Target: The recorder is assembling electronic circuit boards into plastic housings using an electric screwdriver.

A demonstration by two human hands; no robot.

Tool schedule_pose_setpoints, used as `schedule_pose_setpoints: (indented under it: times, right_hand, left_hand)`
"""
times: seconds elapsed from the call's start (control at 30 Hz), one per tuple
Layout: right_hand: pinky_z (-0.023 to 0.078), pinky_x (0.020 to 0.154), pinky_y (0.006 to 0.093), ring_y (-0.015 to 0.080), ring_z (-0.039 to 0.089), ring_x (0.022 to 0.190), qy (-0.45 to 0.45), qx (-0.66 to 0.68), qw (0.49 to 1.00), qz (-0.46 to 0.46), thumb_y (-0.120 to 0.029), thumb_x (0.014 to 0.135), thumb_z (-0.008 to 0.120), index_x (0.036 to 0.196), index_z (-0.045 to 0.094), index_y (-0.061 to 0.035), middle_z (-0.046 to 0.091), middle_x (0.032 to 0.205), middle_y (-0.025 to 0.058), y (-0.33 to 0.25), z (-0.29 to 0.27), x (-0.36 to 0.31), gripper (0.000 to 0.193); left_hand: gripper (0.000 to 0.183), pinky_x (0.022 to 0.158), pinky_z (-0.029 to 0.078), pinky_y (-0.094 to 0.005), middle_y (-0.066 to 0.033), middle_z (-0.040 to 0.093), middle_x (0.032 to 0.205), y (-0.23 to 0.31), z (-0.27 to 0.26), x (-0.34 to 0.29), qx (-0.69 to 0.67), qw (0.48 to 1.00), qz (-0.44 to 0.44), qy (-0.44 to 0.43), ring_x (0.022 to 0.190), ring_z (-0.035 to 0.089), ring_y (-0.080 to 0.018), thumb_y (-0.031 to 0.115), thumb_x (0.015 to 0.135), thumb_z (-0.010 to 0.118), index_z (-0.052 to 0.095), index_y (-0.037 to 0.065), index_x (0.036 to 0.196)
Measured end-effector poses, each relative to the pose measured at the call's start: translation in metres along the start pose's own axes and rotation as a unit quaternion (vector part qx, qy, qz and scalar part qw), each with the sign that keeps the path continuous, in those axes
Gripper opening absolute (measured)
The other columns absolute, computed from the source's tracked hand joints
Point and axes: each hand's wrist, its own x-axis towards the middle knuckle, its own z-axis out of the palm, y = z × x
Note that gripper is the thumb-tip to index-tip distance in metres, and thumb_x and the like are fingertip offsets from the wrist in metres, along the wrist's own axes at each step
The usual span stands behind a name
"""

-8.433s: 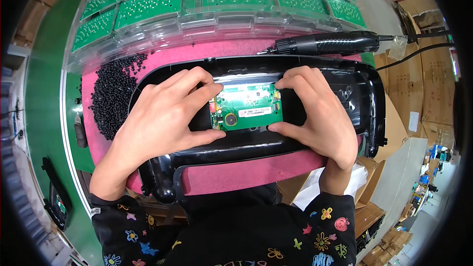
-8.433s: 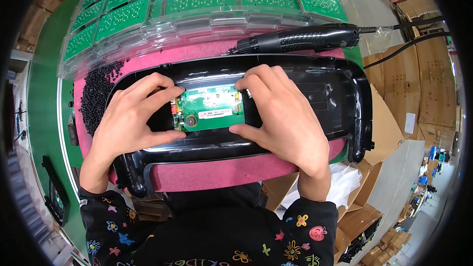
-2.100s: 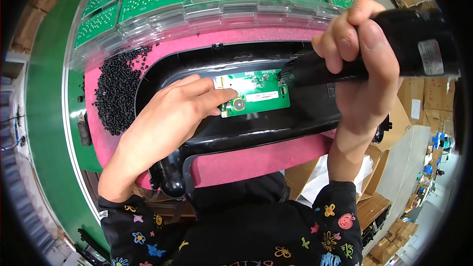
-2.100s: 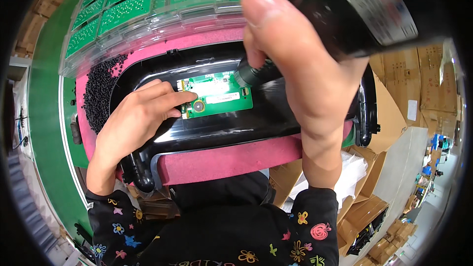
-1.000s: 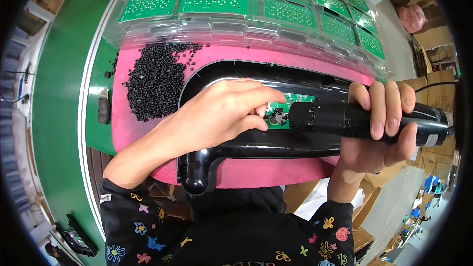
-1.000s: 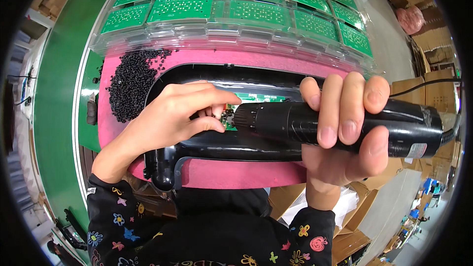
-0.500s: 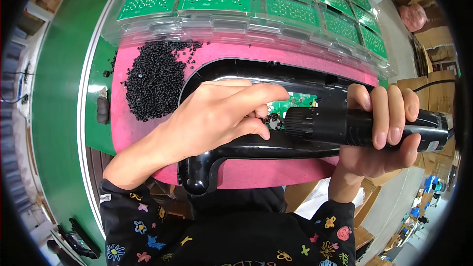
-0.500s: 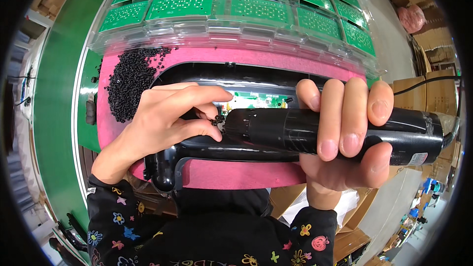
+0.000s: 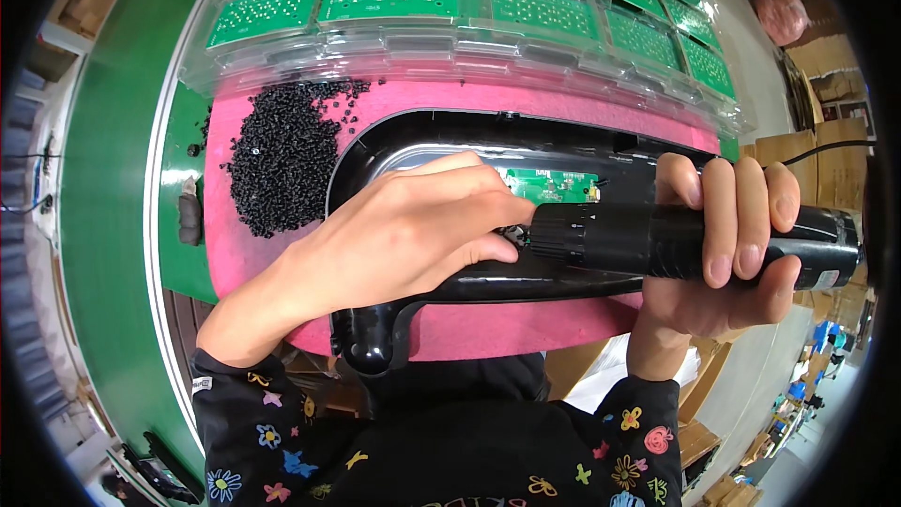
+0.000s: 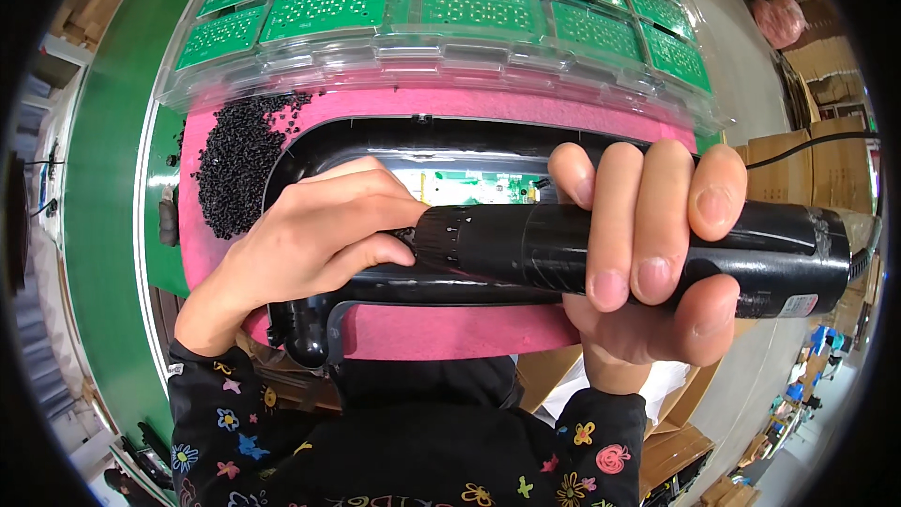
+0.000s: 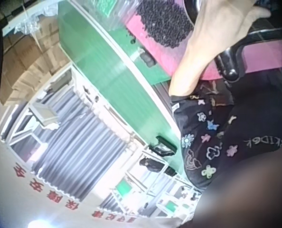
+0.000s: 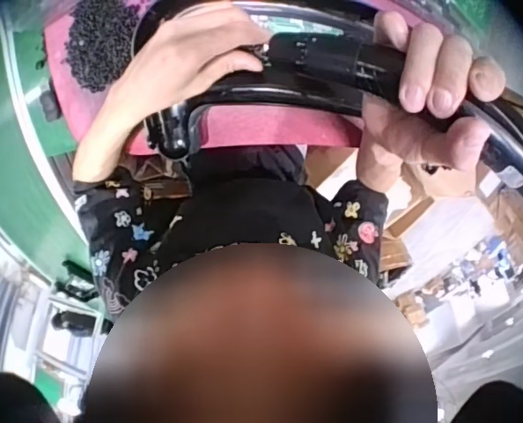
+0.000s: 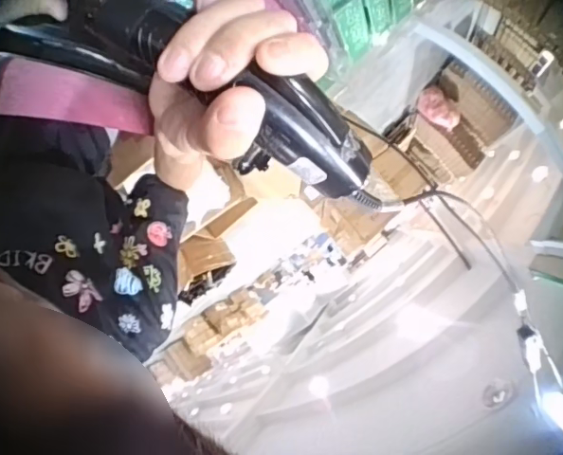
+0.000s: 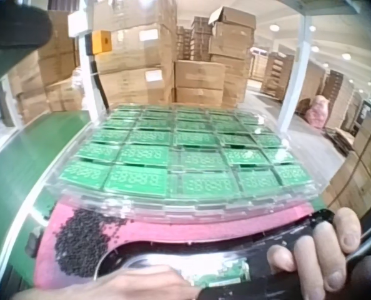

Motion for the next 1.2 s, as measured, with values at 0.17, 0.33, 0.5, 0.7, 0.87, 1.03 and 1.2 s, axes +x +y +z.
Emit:
schedule_pose_setpoints:
  times: [0.17,0.33,0.5,0.7,0.87,1.03,1.2]
  right_hand:
    - [0.035,0.085,0.0308,0.0059,0.054,0.066,-0.005,-0.032,0.999,0.006,-0.018,0.084,0.078,0.099,0.051,-0.0170,0.055,0.075,-0.0085,0.005,0.000,-0.002,0.031]
    - [0.037,0.088,0.0326,0.0068,0.054,0.068,0.009,-0.035,0.999,-0.017,-0.018,0.083,0.078,0.099,0.050,-0.0174,0.054,0.077,-0.0083,0.007,0.008,-0.003,0.032]
    - [0.037,0.088,0.0328,0.0069,0.053,0.070,0.006,-0.056,0.998,0.012,-0.017,0.084,0.077,0.100,0.049,-0.0167,0.052,0.078,-0.0084,0.003,0.002,-0.001,0.032]
    - [0.050,0.101,0.0419,0.0130,0.055,0.067,-0.010,-0.149,0.989,-0.017,-0.022,0.086,0.074,0.111,0.052,-0.0108,0.054,0.080,-0.0010,0.001,-0.014,-0.001,0.035]
    - [0.050,0.100,0.0418,0.0133,0.054,0.067,0.007,-0.198,0.980,-0.006,-0.023,0.085,0.073,0.110,0.049,-0.0097,0.053,0.081,0.0001,0.006,-0.017,0.000,0.037]
    - [0.049,0.099,0.0409,0.0139,0.054,0.068,0.008,-0.233,0.972,0.003,-0.022,0.084,0.072,0.110,0.048,-0.0101,0.053,0.081,0.0006,0.008,-0.013,0.000,0.038]
    - [0.049,0.098,0.0402,0.0141,0.055,0.068,-0.002,-0.240,0.971,0.007,-0.022,0.084,0.073,0.110,0.048,-0.0100,0.053,0.081,0.0007,0.010,-0.012,-0.001,0.039]
  left_hand:
    - [0.020,0.064,0.052,-0.0385,-0.0060,0.067,0.081,0.000,-0.003,-0.003,0.126,0.992,0.006,0.028,0.074,0.065,-0.0233,0.003,0.075,0.078,0.069,0.001,0.092]
    - [0.019,0.051,0.052,-0.0297,-0.0049,0.068,0.078,0.004,-0.003,-0.004,0.141,0.985,-0.017,0.098,0.065,0.064,-0.0190,-0.007,0.070,0.075,0.070,0.002,0.086]
    - [0.015,0.055,0.051,-0.0300,-0.0058,0.069,0.077,0.007,-0.004,-0.005,0.171,0.978,-0.028,0.113,0.066,0.065,-0.0203,-0.005,0.074,0.076,0.070,0.002,0.085]
    - [0.013,0.055,0.049,-0.0329,-0.0091,0.065,0.077,0.006,-0.010,-0.004,0.159,0.976,-0.050,0.137,0.063,0.062,-0.0232,0.002,0.082,0.075,0.065,0.001,0.090]
    - [0.013,0.054,0.047,-0.0389,-0.0128,0.056,0.077,0.014,-0.009,-0.002,0.123,0.976,-0.140,0.109,0.061,0.058,-0.0306,0.008,0.093,0.067,0.060,-0.001,0.088]
    - [0.019,0.055,0.046,-0.0431,-0.0162,0.053,0.074,0.015,-0.011,-0.002,0.143,0.973,-0.179,0.031,0.065,0.058,-0.0371,0.012,0.095,0.066,0.057,-0.002,0.086]
    - [0.010,0.062,0.048,-0.0383,-0.0133,0.060,0.078,0.008,-0.005,-0.007,0.106,0.981,-0.159,0.037,0.068,0.061,-0.0319,0.004,0.090,0.068,0.061,-0.002,0.088]
